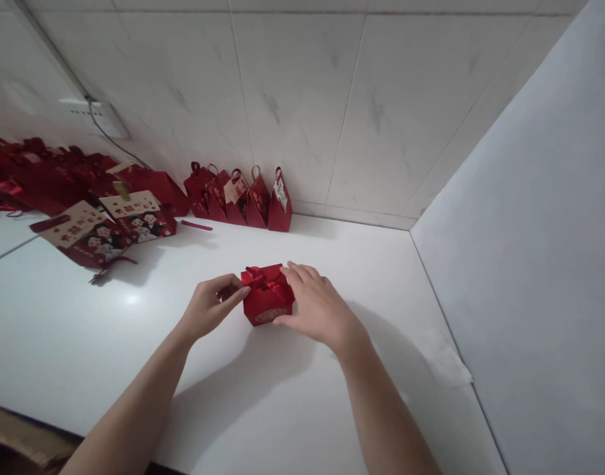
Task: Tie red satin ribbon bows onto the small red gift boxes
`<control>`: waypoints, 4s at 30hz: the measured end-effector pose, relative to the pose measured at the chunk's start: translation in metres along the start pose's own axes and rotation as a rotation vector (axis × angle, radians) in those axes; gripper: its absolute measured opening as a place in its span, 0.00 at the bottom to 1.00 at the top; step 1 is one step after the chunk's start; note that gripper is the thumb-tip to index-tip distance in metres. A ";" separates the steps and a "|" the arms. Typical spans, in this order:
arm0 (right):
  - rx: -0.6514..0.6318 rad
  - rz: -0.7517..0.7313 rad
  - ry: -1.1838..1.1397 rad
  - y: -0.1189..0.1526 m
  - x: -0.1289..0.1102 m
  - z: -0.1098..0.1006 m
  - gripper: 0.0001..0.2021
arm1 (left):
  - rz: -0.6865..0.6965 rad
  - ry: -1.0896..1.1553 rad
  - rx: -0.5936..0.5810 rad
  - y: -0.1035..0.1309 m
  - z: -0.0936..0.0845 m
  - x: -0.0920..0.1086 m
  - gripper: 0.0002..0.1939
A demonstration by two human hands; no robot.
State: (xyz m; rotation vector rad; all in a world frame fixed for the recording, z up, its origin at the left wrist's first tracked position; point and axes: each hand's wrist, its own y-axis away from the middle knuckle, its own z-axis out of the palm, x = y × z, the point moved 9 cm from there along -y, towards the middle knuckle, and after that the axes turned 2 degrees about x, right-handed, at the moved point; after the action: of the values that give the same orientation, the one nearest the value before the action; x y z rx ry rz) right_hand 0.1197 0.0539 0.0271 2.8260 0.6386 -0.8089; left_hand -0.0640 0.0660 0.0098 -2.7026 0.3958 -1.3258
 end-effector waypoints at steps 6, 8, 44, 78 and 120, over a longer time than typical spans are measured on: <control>0.049 -0.178 0.028 -0.014 -0.019 0.019 0.38 | -0.172 0.233 -0.255 0.007 0.014 -0.004 0.19; 0.061 -0.151 0.018 -0.014 -0.019 0.021 0.34 | -0.187 0.260 -0.332 0.009 0.018 -0.003 0.18; -0.082 -0.162 -0.156 0.002 -0.027 0.015 0.24 | 0.093 0.167 0.268 0.004 -0.009 0.009 0.06; -0.130 -0.002 -0.878 -0.008 0.000 0.007 0.04 | -0.066 0.204 -0.116 -0.004 0.003 -0.009 0.22; -0.102 -0.548 0.241 0.020 -0.116 0.082 0.05 | -0.171 0.164 -0.136 -0.003 0.020 -0.017 0.26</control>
State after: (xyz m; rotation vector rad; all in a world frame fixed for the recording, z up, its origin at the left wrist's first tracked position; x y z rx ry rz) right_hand 0.0002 -0.0254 0.0192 2.6979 1.4843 -0.4742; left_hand -0.0581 0.0729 -0.0148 -2.8013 0.2845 -1.6301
